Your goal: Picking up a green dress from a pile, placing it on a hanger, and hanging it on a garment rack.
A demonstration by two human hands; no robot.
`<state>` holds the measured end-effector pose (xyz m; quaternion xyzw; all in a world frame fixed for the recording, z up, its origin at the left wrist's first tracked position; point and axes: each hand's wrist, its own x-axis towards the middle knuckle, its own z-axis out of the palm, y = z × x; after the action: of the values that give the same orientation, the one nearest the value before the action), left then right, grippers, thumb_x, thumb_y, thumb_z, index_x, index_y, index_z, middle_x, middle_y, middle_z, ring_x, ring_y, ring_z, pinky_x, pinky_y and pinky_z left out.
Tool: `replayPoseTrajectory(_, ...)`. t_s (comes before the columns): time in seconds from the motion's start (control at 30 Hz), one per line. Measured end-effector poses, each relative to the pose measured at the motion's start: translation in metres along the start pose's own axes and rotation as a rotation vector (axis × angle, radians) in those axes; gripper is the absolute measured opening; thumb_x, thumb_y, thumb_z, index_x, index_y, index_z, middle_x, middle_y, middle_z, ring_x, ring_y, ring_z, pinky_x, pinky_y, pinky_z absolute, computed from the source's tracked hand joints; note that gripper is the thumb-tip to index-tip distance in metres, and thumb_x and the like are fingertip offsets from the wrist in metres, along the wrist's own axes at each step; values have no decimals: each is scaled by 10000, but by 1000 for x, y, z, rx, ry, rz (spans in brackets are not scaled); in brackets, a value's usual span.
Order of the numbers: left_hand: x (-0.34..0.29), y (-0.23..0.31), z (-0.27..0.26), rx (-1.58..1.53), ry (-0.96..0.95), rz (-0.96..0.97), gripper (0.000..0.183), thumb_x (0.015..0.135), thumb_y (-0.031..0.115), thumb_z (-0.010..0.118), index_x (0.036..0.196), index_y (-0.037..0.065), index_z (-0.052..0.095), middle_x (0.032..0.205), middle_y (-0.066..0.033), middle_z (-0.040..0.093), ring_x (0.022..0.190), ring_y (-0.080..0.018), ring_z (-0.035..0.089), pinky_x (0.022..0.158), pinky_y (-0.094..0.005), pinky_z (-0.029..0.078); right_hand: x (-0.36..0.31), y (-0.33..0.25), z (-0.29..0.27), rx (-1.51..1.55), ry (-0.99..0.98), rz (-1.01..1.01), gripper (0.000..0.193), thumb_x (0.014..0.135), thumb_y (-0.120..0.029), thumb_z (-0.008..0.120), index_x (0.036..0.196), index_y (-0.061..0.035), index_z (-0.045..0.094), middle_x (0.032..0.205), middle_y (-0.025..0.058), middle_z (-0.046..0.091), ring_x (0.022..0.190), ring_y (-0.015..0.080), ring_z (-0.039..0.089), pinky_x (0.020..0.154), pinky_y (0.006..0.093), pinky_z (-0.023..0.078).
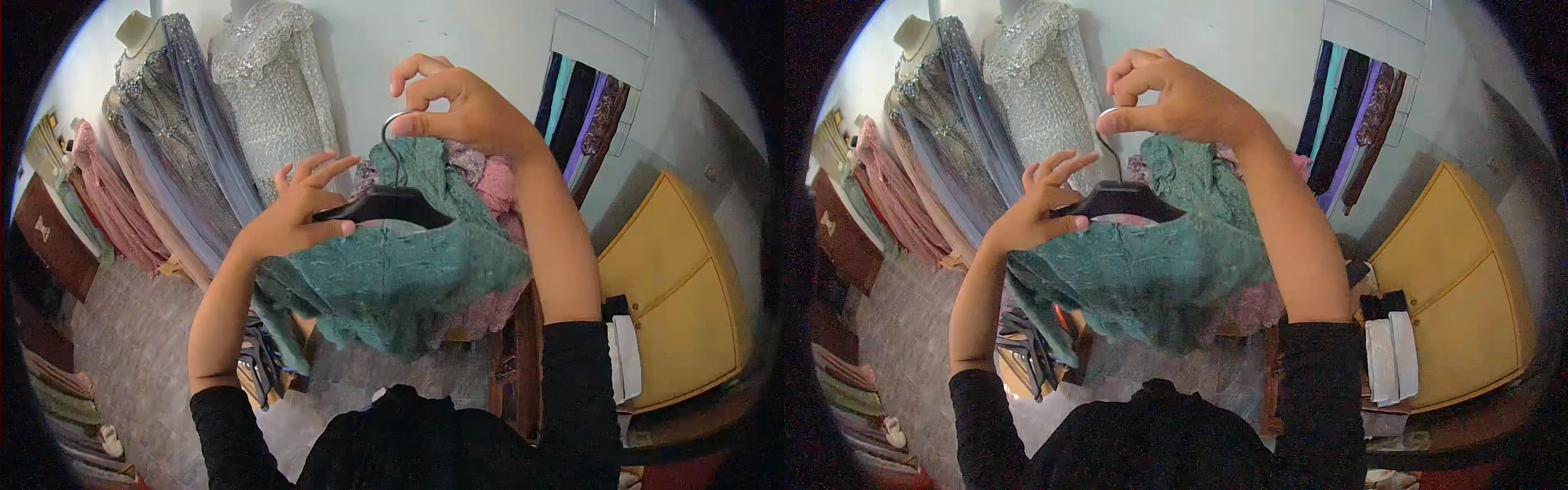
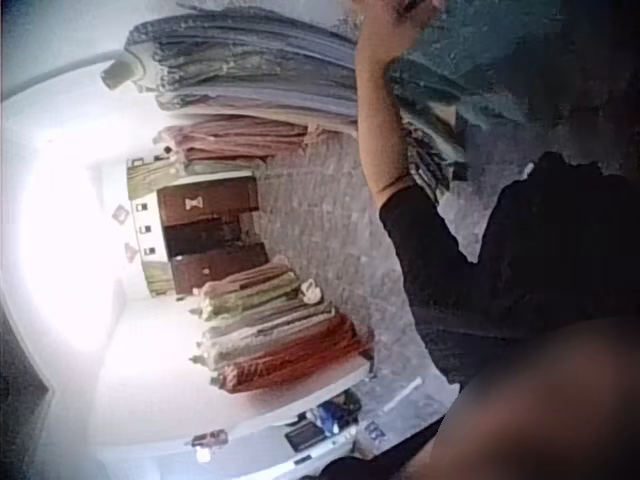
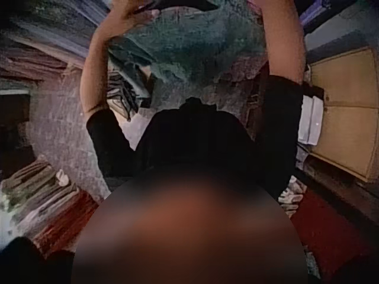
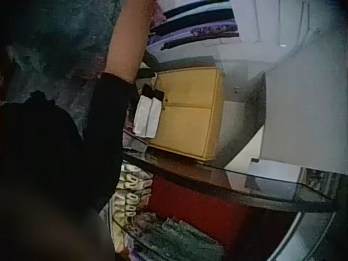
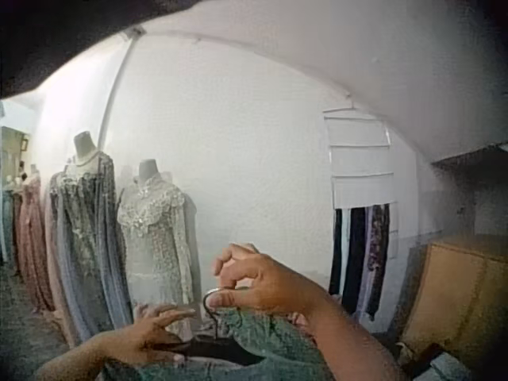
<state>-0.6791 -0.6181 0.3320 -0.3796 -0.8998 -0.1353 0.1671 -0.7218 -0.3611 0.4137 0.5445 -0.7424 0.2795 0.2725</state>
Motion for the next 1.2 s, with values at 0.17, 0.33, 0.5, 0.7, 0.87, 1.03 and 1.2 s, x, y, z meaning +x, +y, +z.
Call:
replayPoseTrajectory(0.17,9,10,7,133,4,21,367,821,392,573,819,35,659,1378,-82,378,1312,-317,233,966,-634,91,-15,15,7,-5,81,153,328,783,-331,685,659,-57,555,887,4,512,880,162,461,845,287,336)
replayPoseTrajectory(0.33,28,18,8,217,46,19,364,854,382,533,851,41,662,1329,-73,425,1313,-308,245,954,-651,98,-30,5,5,-350,311,365,360,752,-482,654,690,-129,617,892,-14,565,1035,218,464,896,518,218)
replayPoseTrajectory(0.5,35,16,-9,261,46,-24,375,899,373,474,902,45,655,1283,-57,451,1318,-283,257,963,-652,81,-57,-55,61,-571,688,273,437,798,-337,585,1210,-208,526,1303,137,397,1216,319,349,952,568,160)
replayPoseTrajectory(0.7,85,32,-32,236,203,32,417,913,385,446,842,18,632,1233,-64,474,1045,-268,533,948,-651,199,-242,5,250,-710,-126,467,508,857,-381,485,1321,-181,431,1386,47,372,1270,272,321,942,549,310)
replayPoseTrajectory(0.87,88,10,-21,181,268,-28,367,912,288,474,846,-53,593,1177,-148,516,984,-334,545,891,-400,386,-399,-36,302,-371,-498,606,528,868,-383,497,1348,-195,383,1416,75,315,1292,287,295,980,612,231)
replayPoseTrajectory(1.03,104,37,-32,158,342,52,351,911,282,495,957,-53,591,1160,-165,528,1003,-320,552,879,-354,414,-280,-3,229,-530,188,505,500,858,-363,513,1334,-252,404,1387,149,337,1263,373,325,926,683,192)
replayPoseTrajectory(1.2,126,47,-67,233,411,136,413,910,354,486,970,-35,613,1111,-153,563,999,-281,560,884,-340,411,-200,29,215,-648,597,376,517,849,-363,505,1324,-183,412,1384,182,334,1257,378,323,959,623,209)
